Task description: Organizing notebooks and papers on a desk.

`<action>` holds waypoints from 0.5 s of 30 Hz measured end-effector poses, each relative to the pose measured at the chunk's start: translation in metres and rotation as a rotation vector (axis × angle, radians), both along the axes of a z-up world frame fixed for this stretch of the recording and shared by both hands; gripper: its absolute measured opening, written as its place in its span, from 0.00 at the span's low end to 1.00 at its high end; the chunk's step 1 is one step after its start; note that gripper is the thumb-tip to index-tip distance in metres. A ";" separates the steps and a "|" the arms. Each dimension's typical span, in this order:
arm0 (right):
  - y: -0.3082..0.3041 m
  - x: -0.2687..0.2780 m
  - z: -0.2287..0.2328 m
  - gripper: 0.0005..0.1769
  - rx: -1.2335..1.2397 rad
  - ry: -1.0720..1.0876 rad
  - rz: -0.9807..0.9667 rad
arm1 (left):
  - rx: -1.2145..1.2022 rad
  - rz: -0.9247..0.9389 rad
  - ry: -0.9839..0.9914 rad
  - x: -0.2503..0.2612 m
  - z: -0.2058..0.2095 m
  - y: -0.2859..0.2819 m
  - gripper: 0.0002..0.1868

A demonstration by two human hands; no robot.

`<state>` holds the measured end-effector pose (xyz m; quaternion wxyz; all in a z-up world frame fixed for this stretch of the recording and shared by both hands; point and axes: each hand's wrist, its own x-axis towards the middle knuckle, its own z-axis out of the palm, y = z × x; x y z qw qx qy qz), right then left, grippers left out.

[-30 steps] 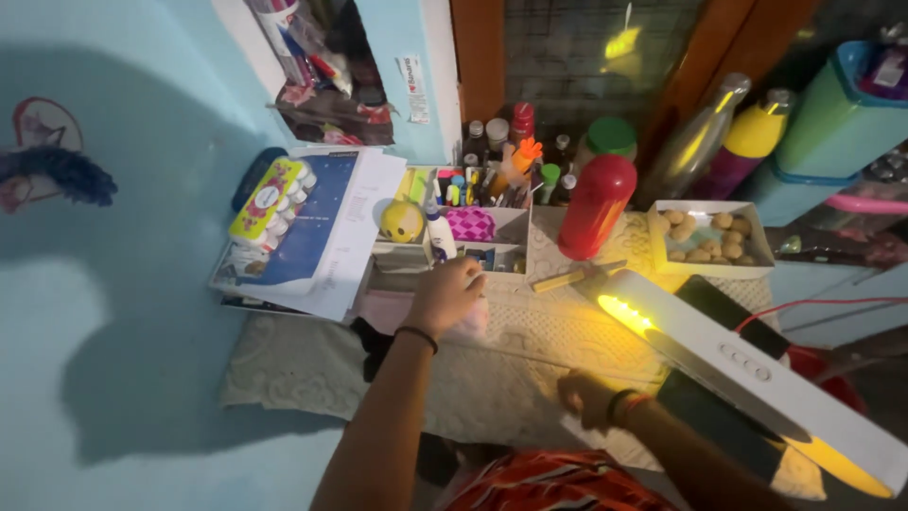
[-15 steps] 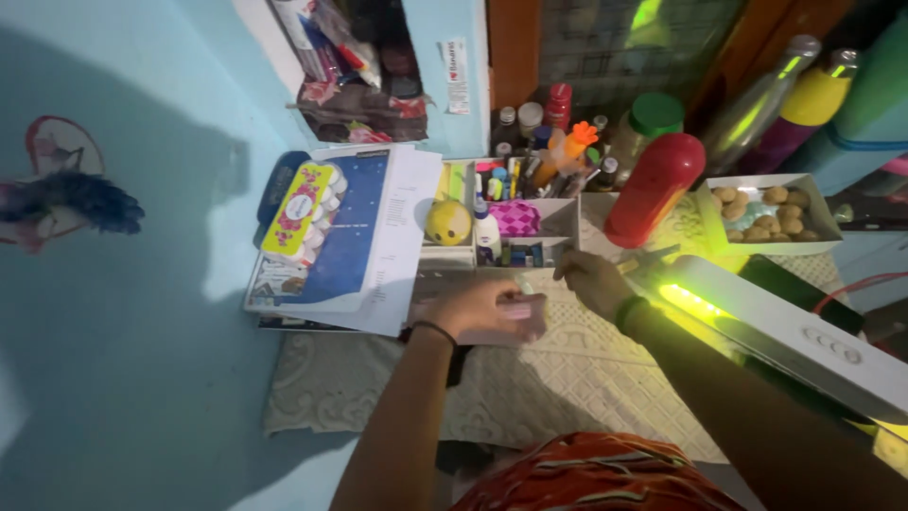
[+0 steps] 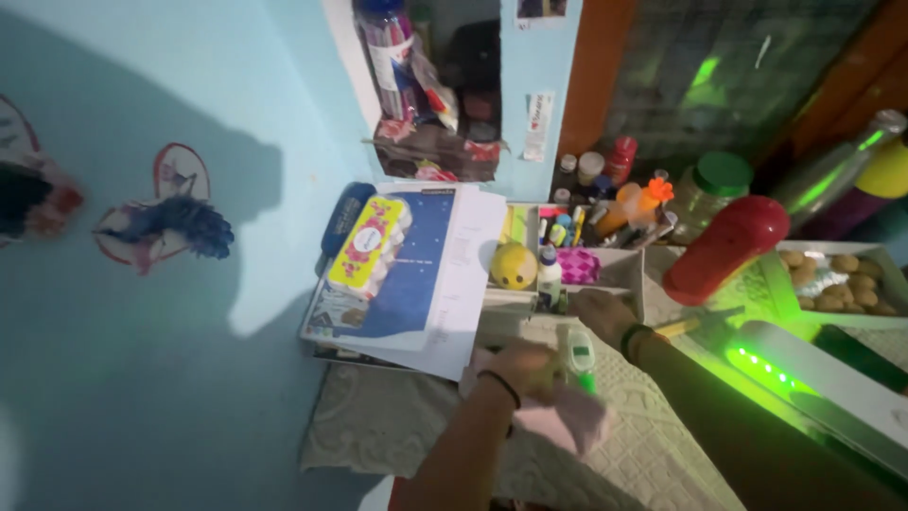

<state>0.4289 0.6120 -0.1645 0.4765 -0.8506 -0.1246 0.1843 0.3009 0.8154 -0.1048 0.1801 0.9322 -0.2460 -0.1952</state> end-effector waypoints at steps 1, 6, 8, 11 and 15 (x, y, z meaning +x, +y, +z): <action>0.005 0.002 0.003 0.15 -0.001 -0.008 0.006 | -0.001 0.006 -0.008 -0.003 0.001 0.003 0.19; 0.030 0.012 0.010 0.17 -0.196 -0.174 0.075 | -0.569 0.338 0.351 -0.013 0.069 0.025 0.19; 0.052 -0.001 0.048 0.16 -0.146 0.088 -0.031 | -0.970 0.658 0.342 0.052 -0.039 0.039 0.18; 0.067 -0.006 0.060 0.14 0.018 0.446 -0.188 | -1.415 1.192 0.355 0.066 -0.076 0.046 0.14; 0.072 0.001 0.051 0.09 0.188 0.772 -0.322 | -1.280 1.435 0.250 0.079 -0.085 0.041 0.15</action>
